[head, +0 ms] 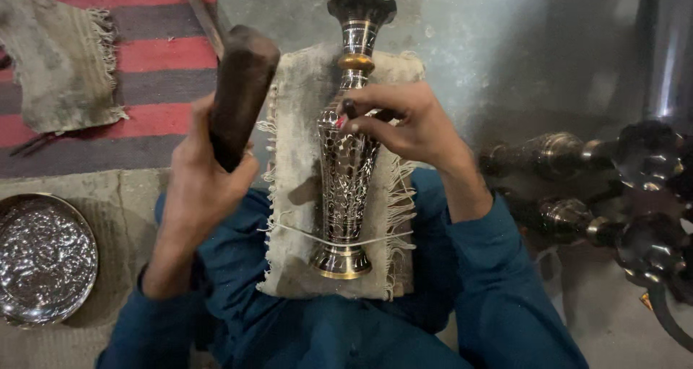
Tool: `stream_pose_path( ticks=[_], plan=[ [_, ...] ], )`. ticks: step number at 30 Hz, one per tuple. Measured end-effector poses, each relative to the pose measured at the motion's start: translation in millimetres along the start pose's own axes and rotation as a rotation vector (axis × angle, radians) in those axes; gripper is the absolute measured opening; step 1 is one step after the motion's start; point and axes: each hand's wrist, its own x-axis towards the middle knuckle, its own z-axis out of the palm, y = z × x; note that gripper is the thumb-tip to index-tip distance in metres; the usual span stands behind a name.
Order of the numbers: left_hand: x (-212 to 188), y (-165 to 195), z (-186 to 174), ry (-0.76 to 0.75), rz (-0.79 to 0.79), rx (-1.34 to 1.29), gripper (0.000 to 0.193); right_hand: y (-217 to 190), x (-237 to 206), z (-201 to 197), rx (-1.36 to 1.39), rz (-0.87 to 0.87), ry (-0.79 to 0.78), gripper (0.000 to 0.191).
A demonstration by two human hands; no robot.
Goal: The person uses a small chisel and a wooden mallet to engrave intricate patterns on a silver-colored metal vase. They repeatedly strike the chisel against the vase's surface to create detailed designs.
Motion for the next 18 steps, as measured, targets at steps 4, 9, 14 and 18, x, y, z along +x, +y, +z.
stream_pose_path(
  ticks=[4,9,14,18],
  plan=[
    [8.2,21.2,-14.0,0.061,0.255,0.532,0.061,-1.8,0.6,-1.9,-0.032,-0.011,-0.046,0.031],
    [3.3,28.9,-9.5,0.131,0.255,0.171,0.07,4.2,4.0,-9.3,0.13,-0.045,-0.153,0.031],
    [1.2,26.3,-11.8,0.054,0.149,0.703,0.073,8.1,1.6,2.2,0.186,0.047,-0.003,0.031],
    [2.1,23.9,-16.0,0.034,0.178,0.172,0.072,8.0,-5.3,11.3,-0.014,0.039,0.11,0.033]
  ],
)
